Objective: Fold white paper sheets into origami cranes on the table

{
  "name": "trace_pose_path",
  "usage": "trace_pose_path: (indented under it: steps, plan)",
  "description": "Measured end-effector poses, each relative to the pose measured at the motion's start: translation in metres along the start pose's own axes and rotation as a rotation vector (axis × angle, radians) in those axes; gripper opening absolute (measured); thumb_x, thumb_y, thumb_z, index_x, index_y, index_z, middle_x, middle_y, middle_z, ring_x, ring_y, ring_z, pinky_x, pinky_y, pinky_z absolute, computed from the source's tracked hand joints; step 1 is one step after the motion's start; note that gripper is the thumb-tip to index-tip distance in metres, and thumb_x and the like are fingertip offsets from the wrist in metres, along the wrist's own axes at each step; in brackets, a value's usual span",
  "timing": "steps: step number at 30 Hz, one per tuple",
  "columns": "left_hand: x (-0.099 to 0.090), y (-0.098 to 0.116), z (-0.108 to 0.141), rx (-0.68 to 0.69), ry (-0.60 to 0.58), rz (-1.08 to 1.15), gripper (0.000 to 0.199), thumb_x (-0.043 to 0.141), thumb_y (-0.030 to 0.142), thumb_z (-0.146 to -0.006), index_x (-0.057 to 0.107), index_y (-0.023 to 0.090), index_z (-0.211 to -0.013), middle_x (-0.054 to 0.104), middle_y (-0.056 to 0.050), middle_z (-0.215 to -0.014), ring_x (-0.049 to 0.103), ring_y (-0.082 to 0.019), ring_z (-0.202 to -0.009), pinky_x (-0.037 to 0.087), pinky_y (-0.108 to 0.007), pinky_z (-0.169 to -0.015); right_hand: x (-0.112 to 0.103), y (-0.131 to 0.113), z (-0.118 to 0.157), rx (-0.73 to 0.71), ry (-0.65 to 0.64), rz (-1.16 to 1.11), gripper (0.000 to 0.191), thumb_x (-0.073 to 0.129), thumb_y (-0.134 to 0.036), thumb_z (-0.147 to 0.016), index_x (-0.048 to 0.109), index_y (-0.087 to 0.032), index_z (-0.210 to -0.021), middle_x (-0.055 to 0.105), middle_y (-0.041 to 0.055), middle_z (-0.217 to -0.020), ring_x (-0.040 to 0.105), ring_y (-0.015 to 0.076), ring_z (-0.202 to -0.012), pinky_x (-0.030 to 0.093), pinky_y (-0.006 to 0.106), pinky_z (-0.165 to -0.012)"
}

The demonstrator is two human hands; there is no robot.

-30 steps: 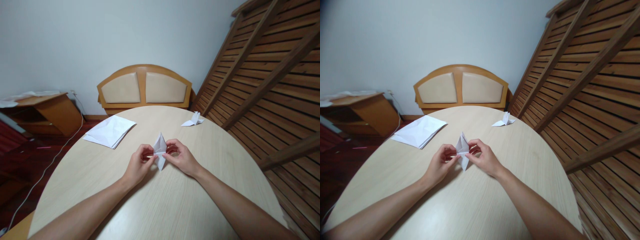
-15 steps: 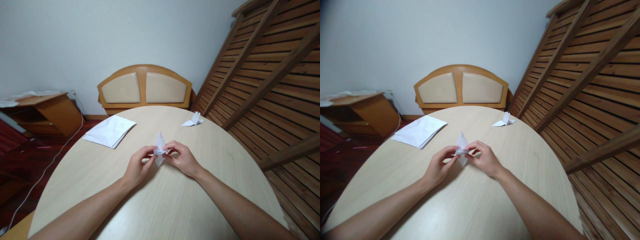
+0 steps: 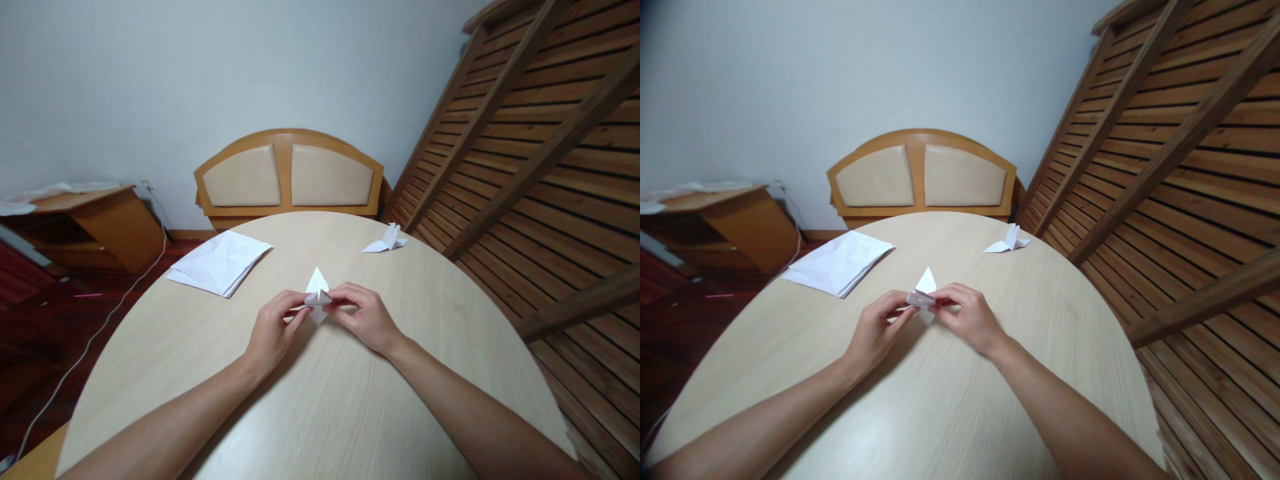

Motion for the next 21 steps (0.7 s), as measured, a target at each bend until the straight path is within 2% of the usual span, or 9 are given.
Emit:
trace_pose_path:
  steps: [5,11,21]
  plan:
    - [-0.004,0.000,0.000,0.001,0.024,-0.018,0.015,0.059,0.019,-0.093,0.071,0.021,-0.102,0.063,-0.005,-0.098,0.065,-0.014,-0.085,0.061,-0.024,-0.066,0.000,-0.003,-0.001,-0.009,-0.007,0.041,0.016,0.067,-0.015,-0.088,0.075,-0.024,-0.099,0.068,0.0041,-0.093,0.067,0.0160,-0.084,0.059,0.030,-0.073]
    - [-0.002,0.001,0.001,-0.005,0.024,-0.036,0.017,0.059,0.016,-0.091,0.072,0.023,-0.100,0.060,-0.004,-0.095,0.063,-0.014,-0.084,0.058,-0.020,-0.061,-0.001,-0.009,-0.002,-0.032,-0.019,0.123,0.011,0.069,-0.016,-0.087,0.073,-0.024,-0.094,0.065,0.0035,-0.092,0.062,0.0159,-0.082,0.053,0.029,-0.071]
    - [0.001,0.001,-0.001,-0.051,-0.009,-0.012,0.013,0.060,0.027,-0.092,0.070,0.019,-0.089,0.061,-0.005,-0.090,0.060,-0.014,-0.079,0.051,-0.019,-0.057,0.006,-0.010,-0.002,-0.054,-0.060,0.160,0.003,0.069,-0.024,-0.090,0.070,-0.022,-0.092,0.068,0.0034,-0.090,0.062,0.0188,-0.089,0.047,0.033,-0.082]
Point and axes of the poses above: each hand's wrist, its own z-axis away from the middle knuckle, its own x-axis out of the palm, y = z × x, the point moved 10 cm from there along -z, towards the middle knuckle
